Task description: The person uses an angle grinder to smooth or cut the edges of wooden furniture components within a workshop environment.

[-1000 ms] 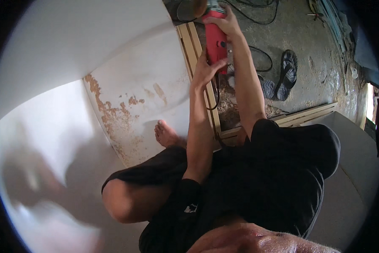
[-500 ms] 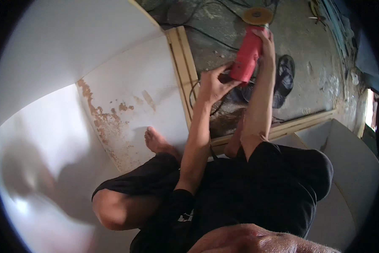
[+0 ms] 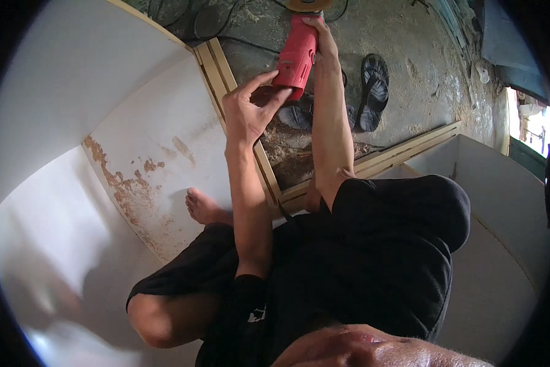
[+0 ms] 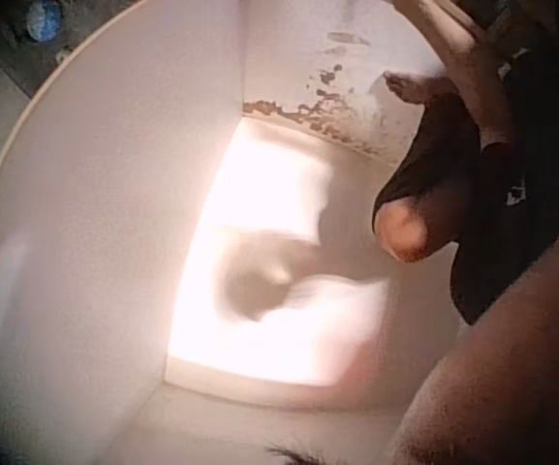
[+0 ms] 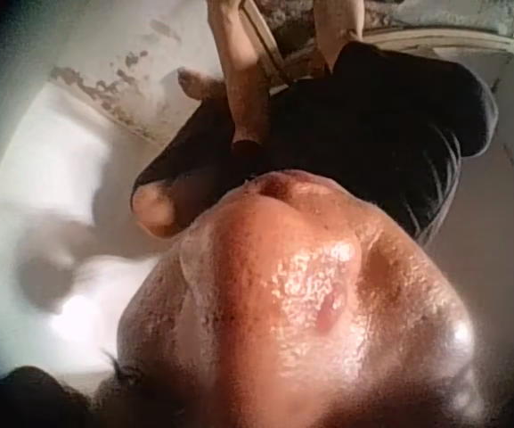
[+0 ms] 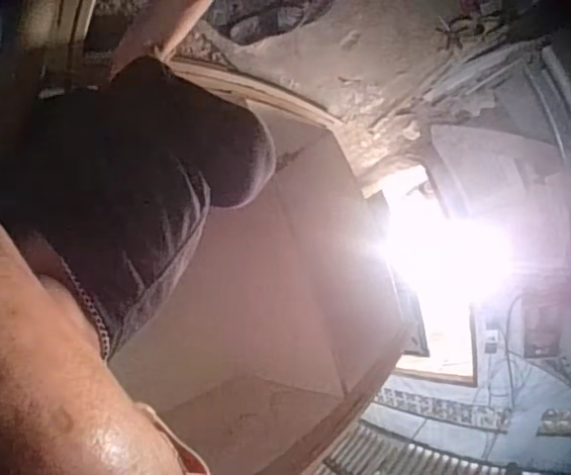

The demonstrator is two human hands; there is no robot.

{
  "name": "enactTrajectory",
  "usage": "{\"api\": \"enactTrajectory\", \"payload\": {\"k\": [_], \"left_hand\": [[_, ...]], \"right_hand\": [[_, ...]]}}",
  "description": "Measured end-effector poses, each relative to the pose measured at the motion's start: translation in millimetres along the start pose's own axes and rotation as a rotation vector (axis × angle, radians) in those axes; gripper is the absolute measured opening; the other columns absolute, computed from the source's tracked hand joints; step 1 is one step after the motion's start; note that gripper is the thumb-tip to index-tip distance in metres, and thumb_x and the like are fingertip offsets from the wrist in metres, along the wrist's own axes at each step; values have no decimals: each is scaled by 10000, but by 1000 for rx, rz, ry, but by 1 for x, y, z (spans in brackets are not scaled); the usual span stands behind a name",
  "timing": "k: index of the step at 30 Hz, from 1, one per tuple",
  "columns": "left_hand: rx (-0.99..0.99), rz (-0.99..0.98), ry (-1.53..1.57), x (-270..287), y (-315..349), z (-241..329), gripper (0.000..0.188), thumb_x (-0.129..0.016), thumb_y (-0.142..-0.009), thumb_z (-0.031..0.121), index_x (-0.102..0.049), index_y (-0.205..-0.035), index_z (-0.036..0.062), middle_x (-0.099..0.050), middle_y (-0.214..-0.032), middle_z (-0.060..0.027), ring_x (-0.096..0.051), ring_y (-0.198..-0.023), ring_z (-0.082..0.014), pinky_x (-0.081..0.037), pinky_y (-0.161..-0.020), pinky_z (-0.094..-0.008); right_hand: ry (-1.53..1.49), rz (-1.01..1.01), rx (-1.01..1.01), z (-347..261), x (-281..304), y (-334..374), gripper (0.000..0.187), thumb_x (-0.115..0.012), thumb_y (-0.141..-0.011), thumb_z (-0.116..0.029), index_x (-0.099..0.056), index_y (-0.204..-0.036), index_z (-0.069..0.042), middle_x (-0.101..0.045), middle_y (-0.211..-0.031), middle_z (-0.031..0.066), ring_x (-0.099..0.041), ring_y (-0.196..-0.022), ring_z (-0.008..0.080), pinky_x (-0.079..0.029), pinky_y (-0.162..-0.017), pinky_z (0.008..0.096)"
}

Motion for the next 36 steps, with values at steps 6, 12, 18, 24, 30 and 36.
{"api": "enactTrajectory", "payload": {"k": [6,12,18,24,30,36], "left_hand": [[-115,-34,-95,6,-3,16,485,-878,-755,151,-701,-1200,73,-741,-1061,-87,-731,-927,-179,-610,-787,-312],[-570,-92,-499,1,-11,53,408,-819,-800,306,-727,-1162,142,-732,-1157,-5,-738,-912,-196,-620,-763,-332],[-742,-268,-660,1,9,45,393,-796,-817,352,-718,-1099,91,-736,-1118,-25,-747,-866,-199,-623,-696,-326],[-962,-317,-537,-15,19,42,371,-786,-821,361,-712,-1052,79,-741,-1055,-39,-747,-853,-196,-620,-706,-325],[-696,-660,-223,-34,-7,44,626,-814,-768,525,-702,-1117,19,-702,-1175,-138,-722,-978,-316,-597,-834,-400],[143,-902,-83,-97,-8,-40,843,-828,-686,661,-668,-1127,-39,-710,-1047,-164,-705,-881,-275,-544,-829,-372]], "right_hand": [[31,3,-45,-1,-19,16,666,-805,-755,-134,-443,-1292,20,-634,-1024,180,-689,-820,296,-614,-713,435],[17,-55,-69,-33,-4,32,359,-709,-856,-188,-599,-1169,-53,-685,-961,120,-691,-822,267,-606,-728,413],[48,41,112,-22,8,58,370,-726,-821,-114,-600,-1152,-8,-688,-937,131,-695,-803,264,-601,-725,401],[141,75,61,-32,36,83,368,-703,-851,-140,-567,-1183,-61,-667,-964,130,-681,-819,272,-599,-718,426],[100,206,161,-47,60,110,317,-754,-785,-116,-652,-1051,21,-700,-908,123,-700,-786,236,-593,-712,382],[253,315,201,-63,36,138,382,-739,-824,-215,-607,-1138,-44,-660,-866,105,-652,-662,240,-584,-583,390]]}}
Point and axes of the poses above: each hand's wrist, its own y-axis away from the middle knuckle, its own x-axis out of the back of the hand, z = x × y, the point moved 7 cm from there along -y, towards the middle knuckle
